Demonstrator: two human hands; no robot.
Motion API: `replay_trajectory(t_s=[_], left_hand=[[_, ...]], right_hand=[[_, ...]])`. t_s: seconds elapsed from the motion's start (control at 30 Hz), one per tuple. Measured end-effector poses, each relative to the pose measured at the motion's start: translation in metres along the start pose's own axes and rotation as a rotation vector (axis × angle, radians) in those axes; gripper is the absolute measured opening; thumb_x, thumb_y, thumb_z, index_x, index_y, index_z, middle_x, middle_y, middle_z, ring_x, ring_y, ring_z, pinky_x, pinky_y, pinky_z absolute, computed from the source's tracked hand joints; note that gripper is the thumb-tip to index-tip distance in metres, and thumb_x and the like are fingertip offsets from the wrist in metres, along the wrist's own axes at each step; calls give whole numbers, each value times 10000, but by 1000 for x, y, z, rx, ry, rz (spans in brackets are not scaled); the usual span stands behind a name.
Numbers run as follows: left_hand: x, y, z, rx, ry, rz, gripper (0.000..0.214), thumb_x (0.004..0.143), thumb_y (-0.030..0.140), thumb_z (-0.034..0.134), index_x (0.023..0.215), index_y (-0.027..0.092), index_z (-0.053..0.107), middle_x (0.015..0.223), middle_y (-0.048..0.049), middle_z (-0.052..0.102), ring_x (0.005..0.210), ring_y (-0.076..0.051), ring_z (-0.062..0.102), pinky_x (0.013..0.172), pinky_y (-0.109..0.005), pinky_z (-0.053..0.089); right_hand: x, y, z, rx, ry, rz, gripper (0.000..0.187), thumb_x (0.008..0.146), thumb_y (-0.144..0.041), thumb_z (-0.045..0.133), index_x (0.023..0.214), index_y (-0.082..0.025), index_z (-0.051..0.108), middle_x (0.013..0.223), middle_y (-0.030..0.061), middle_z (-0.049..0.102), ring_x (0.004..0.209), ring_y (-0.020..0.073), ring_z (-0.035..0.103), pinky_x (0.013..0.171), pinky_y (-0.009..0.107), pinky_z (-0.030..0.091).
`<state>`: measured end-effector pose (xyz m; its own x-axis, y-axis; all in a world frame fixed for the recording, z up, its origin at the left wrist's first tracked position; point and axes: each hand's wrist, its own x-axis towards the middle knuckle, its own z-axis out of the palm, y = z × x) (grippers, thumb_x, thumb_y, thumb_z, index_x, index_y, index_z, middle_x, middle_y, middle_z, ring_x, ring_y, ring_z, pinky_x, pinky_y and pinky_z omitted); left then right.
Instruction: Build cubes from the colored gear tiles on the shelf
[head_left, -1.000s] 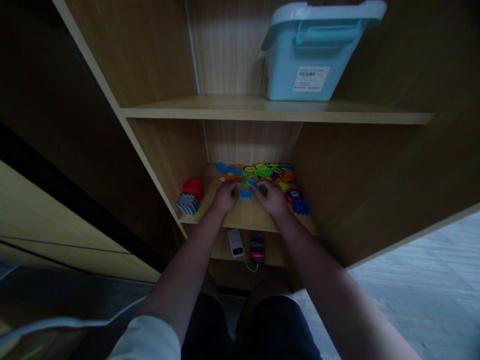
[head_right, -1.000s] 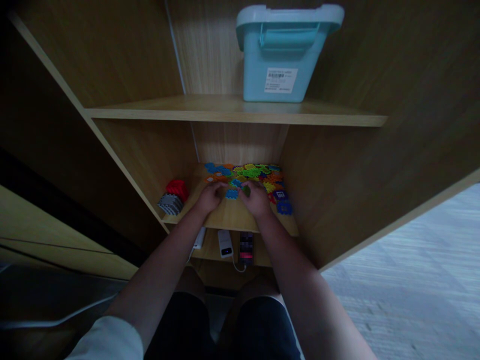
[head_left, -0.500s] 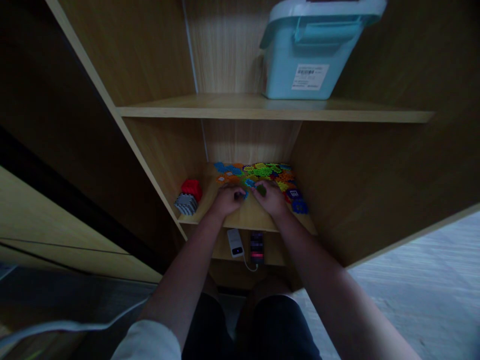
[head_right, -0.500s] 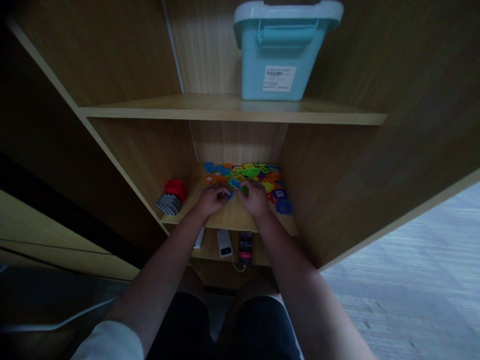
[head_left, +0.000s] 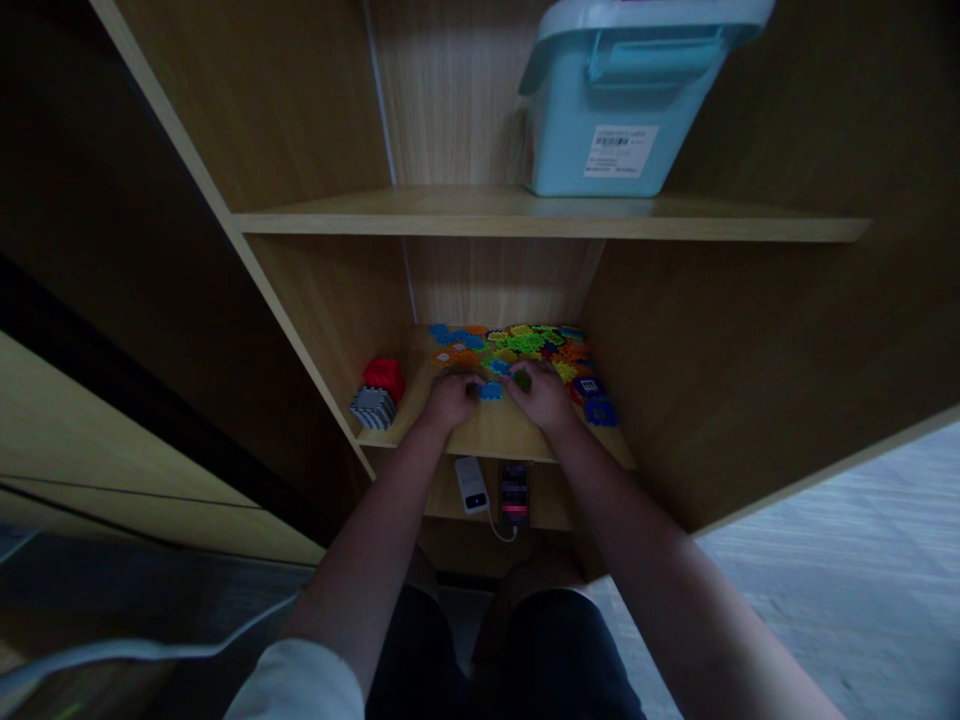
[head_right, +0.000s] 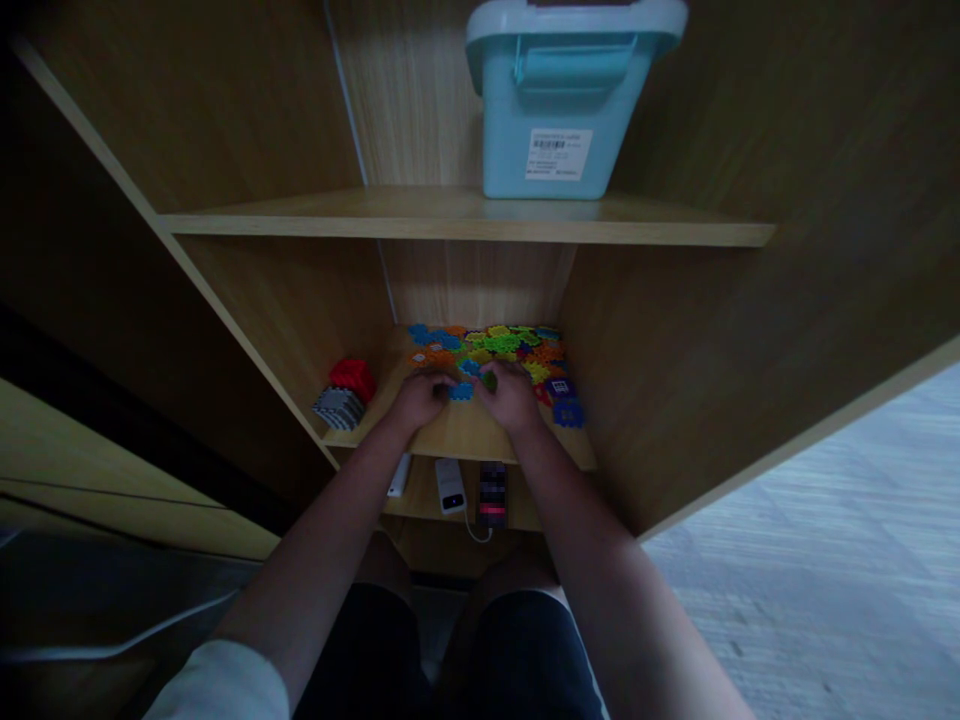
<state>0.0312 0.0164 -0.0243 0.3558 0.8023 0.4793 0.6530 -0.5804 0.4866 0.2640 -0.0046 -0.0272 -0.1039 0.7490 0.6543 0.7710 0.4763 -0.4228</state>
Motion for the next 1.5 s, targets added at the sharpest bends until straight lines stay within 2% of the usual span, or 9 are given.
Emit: replay_trajectory(t_s=[0.17, 0.27, 0.43, 0.6, 0.83, 1.07, 1.2, 1.33, 1.5], left_hand=[[-1, 6, -5, -1, -18, -17, 124, 858, 172, 787, 924, 249, 859, 1015, -66, 840, 1027, -277, 767, 1063, -465, 595], [-1, 9, -6, 3, -22, -13, 73, 846, 190, 805, 875, 244, 845, 989, -64, 831, 1034, -280, 758, 1061, -460, 590], [0, 6, -3, -69, 16, -62, 235, 907, 101, 653, 970, 247, 827, 1065, -55, 850, 1064, -267, 772, 1078, -461, 594], [1, 0, -4, -136, 75, -152, 263, 922, 85, 595, 1015, 218, 801, 1079, -79, 847, 1030, -258, 788, 1044, -445, 618], [-1, 4, -7, -145, -33, 97, 472, 759, -71, 580, 974, 268, 828, 1168, -27, 840, 1180, -243, 755, 1149, -447, 561], [-3, 5, -5, 11, -39, 89, 388, 799, -1, 658, 979, 282, 854, 1076, -41, 852, 1107, -273, 758, 1137, -497, 551], [-4, 6, -5, -7, -68, 37, 274, 834, 84, 734, 977, 277, 865, 987, -42, 859, 1015, -265, 778, 1089, -470, 579], [-4, 7, -6, -72, -100, -6, 257, 825, 89, 747, 975, 264, 863, 987, -39, 858, 968, -250, 787, 1063, -445, 601], [-3, 5, -6, -82, -8, 14, 347, 803, 32, 692, 1010, 268, 842, 1094, -44, 841, 1088, -258, 763, 1105, -461, 585]], right_hand=[[0, 1, 0, -12, -8, -2, 187, 1014, -439, 698, 1073, -271, 755, 1117, 91, 819, 1100, 313, 730, 1051, 480, 554], [0, 1, 0, -12, -11, -5, 183, 1011, -426, 700, 1077, -264, 753, 1115, 94, 819, 1087, 317, 729, 1036, 480, 556], [-1, 0, 0, -9, 1, -11, 161, 1007, -416, 711, 1067, -271, 748, 1118, 85, 823, 1090, 313, 730, 1056, 481, 548], [0, -1, -1, -22, -8, -8, 176, 1007, -444, 708, 1051, -279, 749, 1091, 78, 826, 1070, 309, 728, 1030, 472, 562], [1, -2, -1, -13, -17, -4, 181, 1015, -441, 694, 1053, -275, 754, 1104, 92, 824, 1080, 318, 728, 1047, 491, 556], [0, -1, 0, -20, -10, 2, 168, 1003, -414, 704, 1067, -265, 751, 1100, 90, 822, 1081, 320, 728, 1024, 483, 564], [0, -2, -1, -16, -11, 5, 150, 1000, -405, 710, 1044, -268, 751, 1100, 89, 826, 1079, 318, 732, 1053, 492, 554], [0, -2, -1, -4, -2, -11, 139, 1002, -402, 708, 1036, -273, 748, 1091, 78, 827, 1064, 316, 732, 1040, 485, 561], [0, -3, -1, -12, 8, -3, 151, 995, -414, 716, 1040, -275, 755, 1078, 89, 824, 1059, 328, 732, 1019, 492, 568]])
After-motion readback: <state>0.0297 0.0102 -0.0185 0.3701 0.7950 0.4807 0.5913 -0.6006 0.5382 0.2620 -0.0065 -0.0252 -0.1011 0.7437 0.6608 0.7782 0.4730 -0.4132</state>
